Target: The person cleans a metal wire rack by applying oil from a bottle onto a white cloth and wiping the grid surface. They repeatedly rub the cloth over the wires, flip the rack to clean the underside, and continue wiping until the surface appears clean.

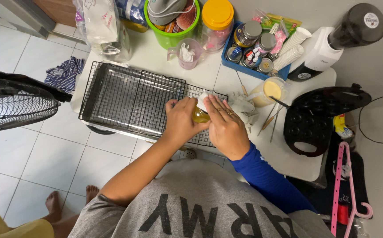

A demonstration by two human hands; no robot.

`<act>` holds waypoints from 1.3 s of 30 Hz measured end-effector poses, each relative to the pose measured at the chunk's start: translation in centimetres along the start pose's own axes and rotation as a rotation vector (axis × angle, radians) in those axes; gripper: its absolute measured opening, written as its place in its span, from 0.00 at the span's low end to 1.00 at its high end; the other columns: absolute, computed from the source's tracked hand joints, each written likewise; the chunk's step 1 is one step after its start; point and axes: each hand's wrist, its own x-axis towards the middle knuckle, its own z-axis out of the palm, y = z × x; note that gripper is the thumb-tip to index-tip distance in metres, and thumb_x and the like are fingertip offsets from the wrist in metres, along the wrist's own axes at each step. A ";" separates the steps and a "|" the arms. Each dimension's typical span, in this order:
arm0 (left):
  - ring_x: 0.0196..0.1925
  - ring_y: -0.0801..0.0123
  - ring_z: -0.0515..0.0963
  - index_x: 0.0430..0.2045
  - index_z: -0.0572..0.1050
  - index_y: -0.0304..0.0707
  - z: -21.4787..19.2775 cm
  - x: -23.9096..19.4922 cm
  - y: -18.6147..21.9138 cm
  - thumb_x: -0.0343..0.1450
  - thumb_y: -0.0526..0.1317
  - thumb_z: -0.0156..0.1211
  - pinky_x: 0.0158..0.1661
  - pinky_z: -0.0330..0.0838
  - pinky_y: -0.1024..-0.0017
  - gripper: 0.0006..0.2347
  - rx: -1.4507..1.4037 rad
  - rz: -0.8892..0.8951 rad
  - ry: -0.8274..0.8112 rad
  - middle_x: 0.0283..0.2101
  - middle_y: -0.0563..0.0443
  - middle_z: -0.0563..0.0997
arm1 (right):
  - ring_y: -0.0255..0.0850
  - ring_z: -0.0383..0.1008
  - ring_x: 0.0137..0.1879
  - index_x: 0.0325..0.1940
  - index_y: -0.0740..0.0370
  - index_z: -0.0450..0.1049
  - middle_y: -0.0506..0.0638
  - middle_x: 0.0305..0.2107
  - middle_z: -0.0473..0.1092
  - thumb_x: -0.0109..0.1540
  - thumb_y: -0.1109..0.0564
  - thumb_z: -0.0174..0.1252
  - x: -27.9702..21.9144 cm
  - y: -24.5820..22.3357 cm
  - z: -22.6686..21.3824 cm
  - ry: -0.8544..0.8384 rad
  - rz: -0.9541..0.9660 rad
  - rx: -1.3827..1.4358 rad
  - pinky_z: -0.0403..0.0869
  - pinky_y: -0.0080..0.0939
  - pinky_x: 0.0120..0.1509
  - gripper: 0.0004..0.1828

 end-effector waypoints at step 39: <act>0.49 0.56 0.79 0.41 0.77 0.35 -5.0 -6.9 -6.2 0.58 0.52 0.79 0.61 0.58 0.54 0.25 -0.025 -0.244 -0.047 0.40 0.48 0.81 | 0.45 0.78 0.47 0.57 0.66 0.73 0.54 0.45 0.75 0.61 0.66 0.49 -17.5 21.9 26.4 -0.088 1.282 1.239 0.78 0.45 0.49 0.20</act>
